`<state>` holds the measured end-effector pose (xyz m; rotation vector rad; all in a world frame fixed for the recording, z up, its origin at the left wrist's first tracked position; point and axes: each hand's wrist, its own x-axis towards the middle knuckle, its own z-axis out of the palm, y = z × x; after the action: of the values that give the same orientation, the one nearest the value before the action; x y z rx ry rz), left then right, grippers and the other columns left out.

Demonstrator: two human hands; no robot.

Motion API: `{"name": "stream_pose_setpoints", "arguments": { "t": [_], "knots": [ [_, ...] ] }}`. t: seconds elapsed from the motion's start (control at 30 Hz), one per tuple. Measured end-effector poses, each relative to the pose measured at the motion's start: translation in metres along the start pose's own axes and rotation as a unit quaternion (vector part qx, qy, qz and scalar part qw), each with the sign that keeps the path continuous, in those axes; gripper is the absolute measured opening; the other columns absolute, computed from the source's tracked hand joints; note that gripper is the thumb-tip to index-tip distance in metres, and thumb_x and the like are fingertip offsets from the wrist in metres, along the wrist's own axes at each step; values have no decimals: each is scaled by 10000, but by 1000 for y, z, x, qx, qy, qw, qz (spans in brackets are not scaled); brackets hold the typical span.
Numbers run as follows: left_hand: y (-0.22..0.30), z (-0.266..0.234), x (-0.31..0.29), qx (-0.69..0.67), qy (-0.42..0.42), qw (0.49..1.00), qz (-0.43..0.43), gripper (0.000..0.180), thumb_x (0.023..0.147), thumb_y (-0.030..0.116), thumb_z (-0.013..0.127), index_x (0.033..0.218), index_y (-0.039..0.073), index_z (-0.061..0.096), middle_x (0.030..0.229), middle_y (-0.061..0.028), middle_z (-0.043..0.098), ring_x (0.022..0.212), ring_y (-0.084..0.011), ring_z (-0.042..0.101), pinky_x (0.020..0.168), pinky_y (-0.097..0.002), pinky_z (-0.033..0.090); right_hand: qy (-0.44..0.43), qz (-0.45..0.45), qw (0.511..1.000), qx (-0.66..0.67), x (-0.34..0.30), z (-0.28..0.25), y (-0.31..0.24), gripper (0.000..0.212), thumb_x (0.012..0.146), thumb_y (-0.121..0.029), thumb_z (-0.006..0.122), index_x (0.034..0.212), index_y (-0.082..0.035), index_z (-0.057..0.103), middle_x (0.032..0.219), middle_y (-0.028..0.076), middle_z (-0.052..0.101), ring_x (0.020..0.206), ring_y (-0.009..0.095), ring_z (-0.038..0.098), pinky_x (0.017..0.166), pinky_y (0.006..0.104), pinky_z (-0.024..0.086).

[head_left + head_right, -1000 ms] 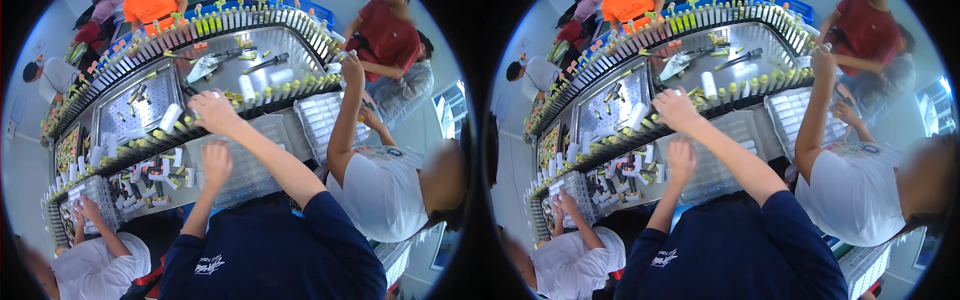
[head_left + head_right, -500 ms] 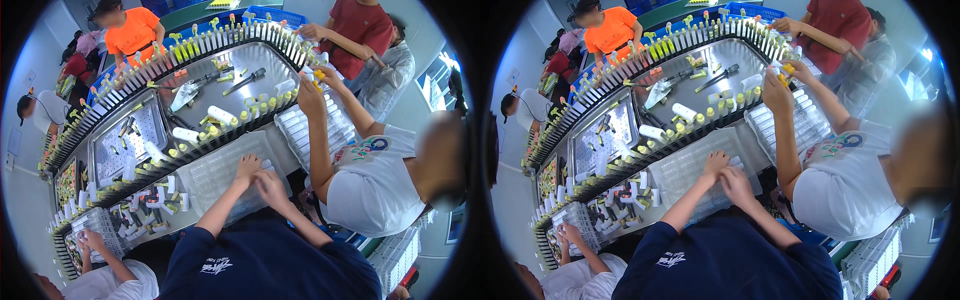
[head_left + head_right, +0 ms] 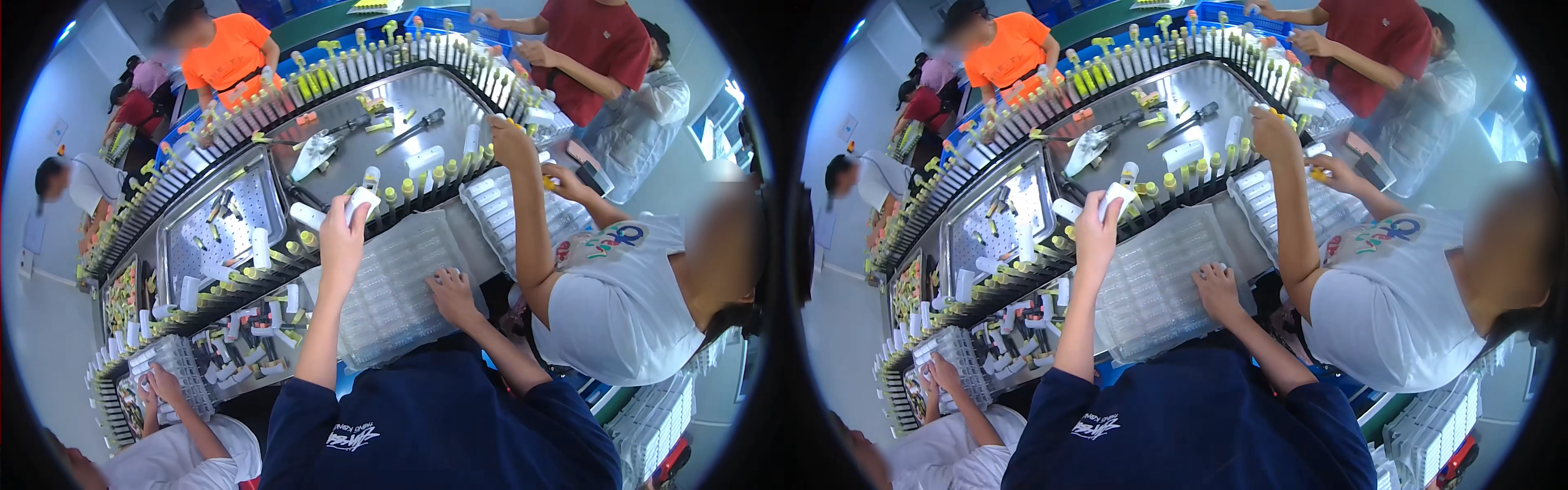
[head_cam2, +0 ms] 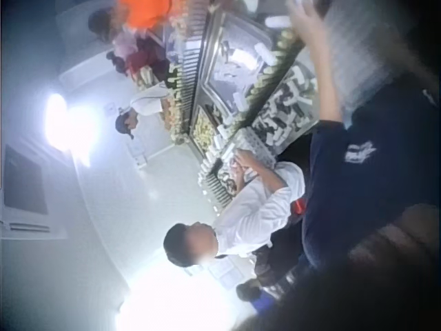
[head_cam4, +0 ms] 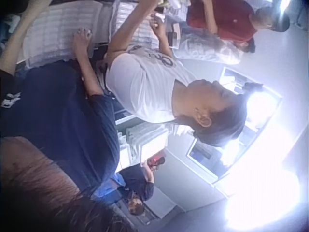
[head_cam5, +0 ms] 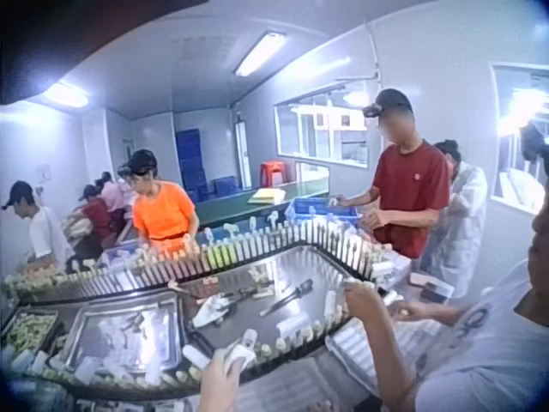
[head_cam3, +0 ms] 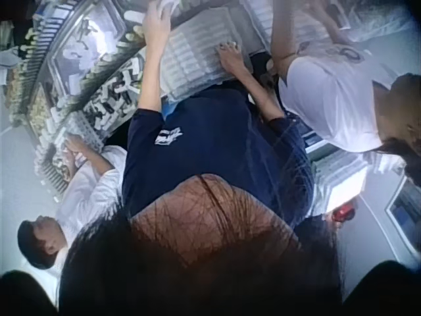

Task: The person repeatedly picks small white bottles from a tray and places them into a clear plastic organizer. They also handle yellow caps and other small components on a metal table, arranging them into rows. The task is performed by hand without visible tools.

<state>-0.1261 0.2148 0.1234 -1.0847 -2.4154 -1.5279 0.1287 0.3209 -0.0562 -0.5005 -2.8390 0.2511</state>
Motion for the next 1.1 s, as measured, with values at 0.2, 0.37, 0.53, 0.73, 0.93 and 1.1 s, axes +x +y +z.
{"name": "stream_pose_setpoints", "arguments": {
  "t": [0.2, 0.37, 0.53, 0.73, 0.93, 1.1],
  "knots": [
    [1, -52, -10, 65, -67, 994, -59, 389, 1086, 364, 679, 1199, -7, 649, 975, -266, 743, 878, -447, 719, 798, -478, 554, -29, -7, 1000, 9, 9, 19, 12, 279, 876, -140, 758, 1153, -130, 722, 1183, 89, 632, 1194, 321, 585, 976, 485, 459],
    [-7, -130, -3, 203, -42, 976, 72, 376, 1023, 241, 751, 1299, 11, 639, 1235, -239, 691, 1135, -424, 670, 975, -484, 527, -52, -26, 997, 44, 11, 18, 19, 274, 889, -127, 761, 1157, -106, 710, 1180, 107, 638, 1212, 325, 592, 1014, 481, 450],
    [-44, -151, 23, 239, -132, 946, 176, 365, 1012, 197, 742, 1319, 25, 643, 1337, -202, 687, 1257, -413, 647, 1064, -445, 513, -100, -42, 993, 56, 18, 3, 25, 326, 907, -154, 776, 1204, -67, 677, 1184, 115, 636, 1253, 323, 586, 1097, 496, 431],
    [-62, -174, 18, 189, -171, 963, 92, 384, 1036, 226, 719, 1356, 26, 647, 1313, -221, 702, 1231, -431, 664, 1050, -461, 528, -84, -62, 990, 96, 24, -16, 21, 314, 993, -169, 715, 1264, -37, 627, 1200, 185, 682, 1220, 374, 621, 1122, 507, 436],
    [-83, -176, 12, 332, -107, 925, 151, 309, 1000, 253, 739, 1207, 39, 658, 1118, -173, 709, 1094, -388, 662, 938, -490, 525, 12, 91, 949, 303, 39, -77, -28, 261, 1103, -130, 571, 1316, 16, 606, 1206, 294, 694, 1146, 498, 664, 988, 537, 528],
    [-114, -233, 2, 367, -54, 925, 78, 366, 1083, 386, 654, 1201, 41, 633, 1022, -208, 745, 953, -443, 714, 782, -534, 553, 40, 125, 930, 343, 45, -106, -37, 280, 1132, -117, 523, 1368, 13, 598, 1220, 296, 685, 1119, 478, 686, 987, 477, 535]
  ]
}}
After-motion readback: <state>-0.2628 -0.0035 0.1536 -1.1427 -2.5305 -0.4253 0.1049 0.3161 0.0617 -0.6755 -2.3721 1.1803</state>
